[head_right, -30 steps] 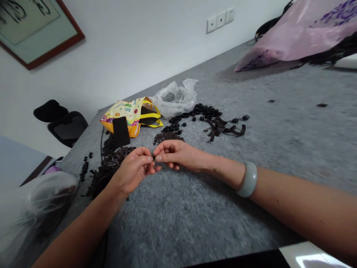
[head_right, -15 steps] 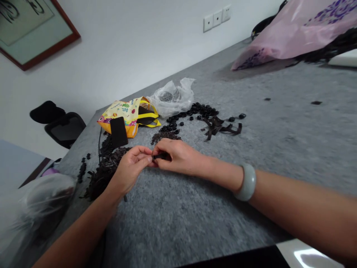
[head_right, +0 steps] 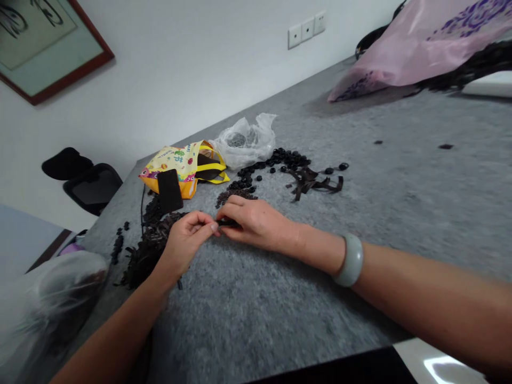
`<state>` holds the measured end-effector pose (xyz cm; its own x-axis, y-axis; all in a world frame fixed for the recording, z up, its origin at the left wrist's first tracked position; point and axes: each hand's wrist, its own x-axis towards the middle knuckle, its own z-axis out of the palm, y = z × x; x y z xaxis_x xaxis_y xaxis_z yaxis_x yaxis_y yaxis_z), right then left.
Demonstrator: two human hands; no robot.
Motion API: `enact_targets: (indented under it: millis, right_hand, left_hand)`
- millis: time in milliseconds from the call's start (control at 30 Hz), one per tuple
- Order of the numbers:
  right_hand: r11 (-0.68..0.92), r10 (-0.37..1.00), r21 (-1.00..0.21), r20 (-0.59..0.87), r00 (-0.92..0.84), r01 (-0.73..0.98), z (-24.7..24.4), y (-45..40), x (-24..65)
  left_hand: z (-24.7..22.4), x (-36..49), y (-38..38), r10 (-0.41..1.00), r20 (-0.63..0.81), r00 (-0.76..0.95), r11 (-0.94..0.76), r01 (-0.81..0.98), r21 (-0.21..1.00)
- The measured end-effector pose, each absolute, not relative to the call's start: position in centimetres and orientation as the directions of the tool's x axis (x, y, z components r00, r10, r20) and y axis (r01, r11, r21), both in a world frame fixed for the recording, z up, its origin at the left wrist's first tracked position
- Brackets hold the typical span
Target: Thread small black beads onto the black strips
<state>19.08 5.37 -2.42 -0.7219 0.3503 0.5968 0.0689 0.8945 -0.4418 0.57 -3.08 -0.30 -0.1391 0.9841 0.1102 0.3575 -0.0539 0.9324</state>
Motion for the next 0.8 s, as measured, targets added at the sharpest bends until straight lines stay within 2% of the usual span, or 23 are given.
enact_targets:
  millis: [200, 333, 500, 800]
  right_hand:
    - [0.867, 0.334, -0.494, 0.668, -0.665, -0.060, -2.6, 5.7, 19.1]
    - [0.821, 0.407, -0.567, 0.667, -0.624, -0.070, -2.3, 5.3, 19.0]
    - [0.731, 0.510, -0.677, 0.623, -0.593, -0.083, -2.2, 5.0, 18.9]
    - [0.723, 0.503, -0.683, 0.619, -0.603, -0.098, -2.1, 5.1, 19.0]
  left_hand:
    - [-0.3, 0.6, -2.9, 0.989, 0.016, -0.146, -0.017, -0.005, 1.000]
    - [0.3, 1.1, -3.1, 0.986, -0.096, -0.137, 0.072, -0.169, 0.983]
    - [0.7, 1.3, -3.3, 0.983, -0.139, -0.121, 0.110, -0.219, 0.970]
    - [0.7, 1.2, -3.3, 0.986, -0.131, -0.107, 0.103, -0.237, 0.966]
